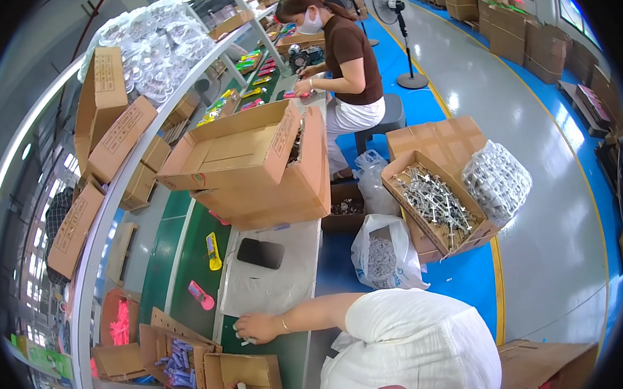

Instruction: Assembling plastic toy gun components and organizing them for packaging.

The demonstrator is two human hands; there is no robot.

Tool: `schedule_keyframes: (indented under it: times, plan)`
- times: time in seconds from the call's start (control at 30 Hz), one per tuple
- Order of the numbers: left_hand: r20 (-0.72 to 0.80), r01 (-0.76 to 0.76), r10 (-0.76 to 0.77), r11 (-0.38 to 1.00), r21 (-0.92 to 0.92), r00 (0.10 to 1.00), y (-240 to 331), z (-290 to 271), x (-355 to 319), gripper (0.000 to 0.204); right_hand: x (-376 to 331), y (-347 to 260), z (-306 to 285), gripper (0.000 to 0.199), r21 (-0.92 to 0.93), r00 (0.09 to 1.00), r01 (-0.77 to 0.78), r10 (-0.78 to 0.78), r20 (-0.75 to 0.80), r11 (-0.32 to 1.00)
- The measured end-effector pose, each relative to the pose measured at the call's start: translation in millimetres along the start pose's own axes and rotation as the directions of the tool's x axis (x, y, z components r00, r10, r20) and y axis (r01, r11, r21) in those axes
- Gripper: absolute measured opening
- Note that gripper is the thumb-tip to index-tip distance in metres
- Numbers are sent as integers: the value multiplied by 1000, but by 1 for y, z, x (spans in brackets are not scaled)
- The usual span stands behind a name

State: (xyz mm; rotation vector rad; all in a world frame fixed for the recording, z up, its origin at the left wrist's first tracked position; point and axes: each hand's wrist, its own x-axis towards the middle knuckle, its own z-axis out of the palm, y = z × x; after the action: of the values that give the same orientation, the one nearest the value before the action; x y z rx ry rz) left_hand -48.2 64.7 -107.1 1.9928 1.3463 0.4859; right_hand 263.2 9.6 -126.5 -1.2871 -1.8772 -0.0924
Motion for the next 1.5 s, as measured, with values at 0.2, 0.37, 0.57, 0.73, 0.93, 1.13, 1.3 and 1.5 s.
schedule_keyframes:
  times: [0.2,0.37,0.57,0.73,0.93,1.13,1.3,1.5]
  plan:
    - [-88,-12,-11,966,-258,996,-31,5,15,15,-3,-10,-10,44,-107,981,-185,191,47,977]
    - [-133,-12,6,999,-43,991,16,9,4,12,-1,-12,-18,47,-81,965,-129,144,221,988]
    - [-178,-147,249,882,447,952,70,13,-15,12,7,-19,-27,49,-69,938,-138,153,310,988]
    - [-139,-105,176,905,412,974,98,15,-23,26,4,-15,-29,49,-37,925,-180,182,334,983]
    - [-40,-130,164,887,444,986,9,20,-10,43,3,-14,-26,39,0,895,-122,110,432,993]
    - [-177,-81,142,946,314,974,35,26,-25,23,3,-8,-25,38,64,857,-85,40,514,994]
    - [-138,-42,89,949,314,986,45,25,-21,25,7,-16,-39,42,110,908,-62,11,418,992]
    - [-223,-49,127,945,323,966,58,23,-19,19,19,-20,-39,36,-33,907,-36,47,418,999]
